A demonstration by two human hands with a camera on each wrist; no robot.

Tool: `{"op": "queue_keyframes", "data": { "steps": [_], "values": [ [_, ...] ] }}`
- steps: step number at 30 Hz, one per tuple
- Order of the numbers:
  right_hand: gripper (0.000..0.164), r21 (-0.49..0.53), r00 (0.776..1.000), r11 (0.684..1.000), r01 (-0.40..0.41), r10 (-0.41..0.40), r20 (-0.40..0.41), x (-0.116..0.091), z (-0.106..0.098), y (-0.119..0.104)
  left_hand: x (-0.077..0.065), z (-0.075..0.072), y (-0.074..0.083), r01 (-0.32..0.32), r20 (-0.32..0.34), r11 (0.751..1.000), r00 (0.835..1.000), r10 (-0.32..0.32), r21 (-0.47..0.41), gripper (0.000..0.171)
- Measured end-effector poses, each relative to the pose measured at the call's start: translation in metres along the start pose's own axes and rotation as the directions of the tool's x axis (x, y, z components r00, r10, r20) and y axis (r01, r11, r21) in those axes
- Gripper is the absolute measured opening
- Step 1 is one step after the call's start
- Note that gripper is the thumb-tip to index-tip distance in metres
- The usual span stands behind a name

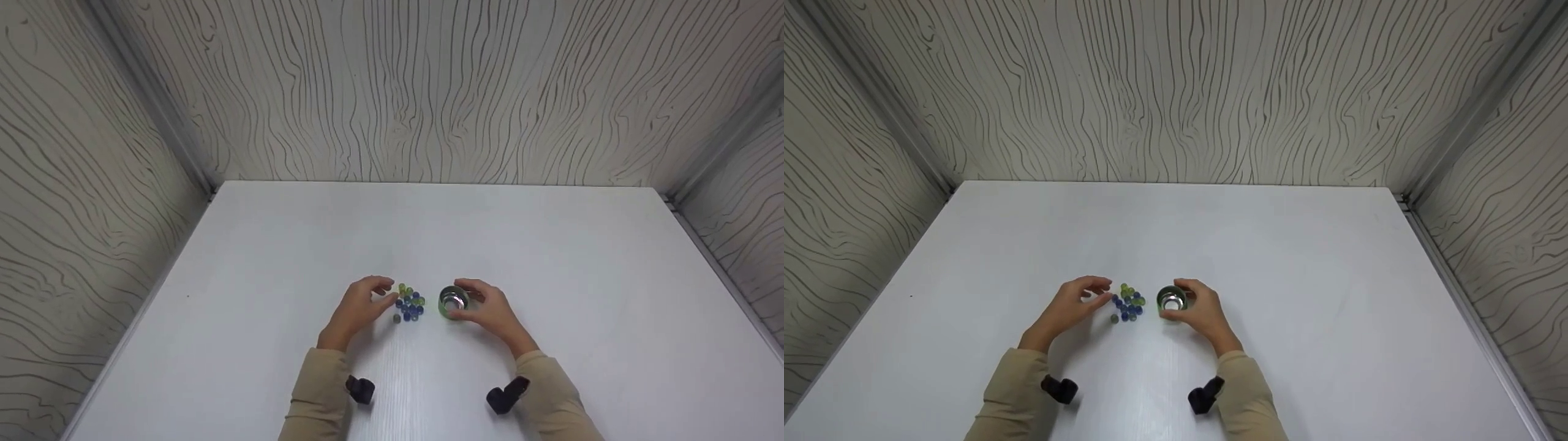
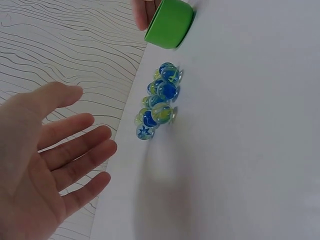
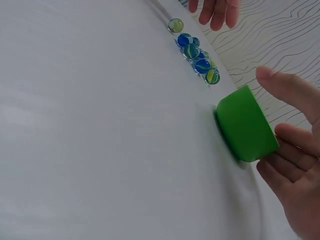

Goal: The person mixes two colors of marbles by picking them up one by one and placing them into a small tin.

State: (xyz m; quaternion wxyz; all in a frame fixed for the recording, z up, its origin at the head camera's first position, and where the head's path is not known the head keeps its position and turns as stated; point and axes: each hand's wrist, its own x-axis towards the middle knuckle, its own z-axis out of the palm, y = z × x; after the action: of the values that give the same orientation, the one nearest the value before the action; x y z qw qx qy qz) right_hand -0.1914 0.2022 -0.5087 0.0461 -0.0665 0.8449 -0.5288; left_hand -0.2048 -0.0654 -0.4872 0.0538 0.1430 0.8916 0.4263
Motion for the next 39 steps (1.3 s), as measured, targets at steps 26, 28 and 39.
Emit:
{"op": "queue_keyframes", "data": {
  "steps": [26, 28, 39],
  "values": [
    [0.065, 0.13, 0.997, 0.989, -0.071, 0.075, -0.026, 0.003, 0.01, 0.023, -0.005, 0.001, -0.014, 0.028, 0.072, 0.999, 0.997, -0.029, 0.016, 0.028],
    [0.066, 0.143, 0.996, 0.986, -0.08, 0.085, -0.027, 0.003, 0.01, 0.024, -0.005, 0.001, -0.015, 0.03, 0.08, 0.999, 0.996, -0.031, 0.013, 0.027],
    [0.064, 0.237, 0.996, 0.968, -0.081, 0.086, -0.011, 0.0, 0.008, 0.022, -0.007, 0.002, -0.02, -0.018, 0.124, 1.0, 0.992, 0.02, -0.013, 0.027]
  ]
}}
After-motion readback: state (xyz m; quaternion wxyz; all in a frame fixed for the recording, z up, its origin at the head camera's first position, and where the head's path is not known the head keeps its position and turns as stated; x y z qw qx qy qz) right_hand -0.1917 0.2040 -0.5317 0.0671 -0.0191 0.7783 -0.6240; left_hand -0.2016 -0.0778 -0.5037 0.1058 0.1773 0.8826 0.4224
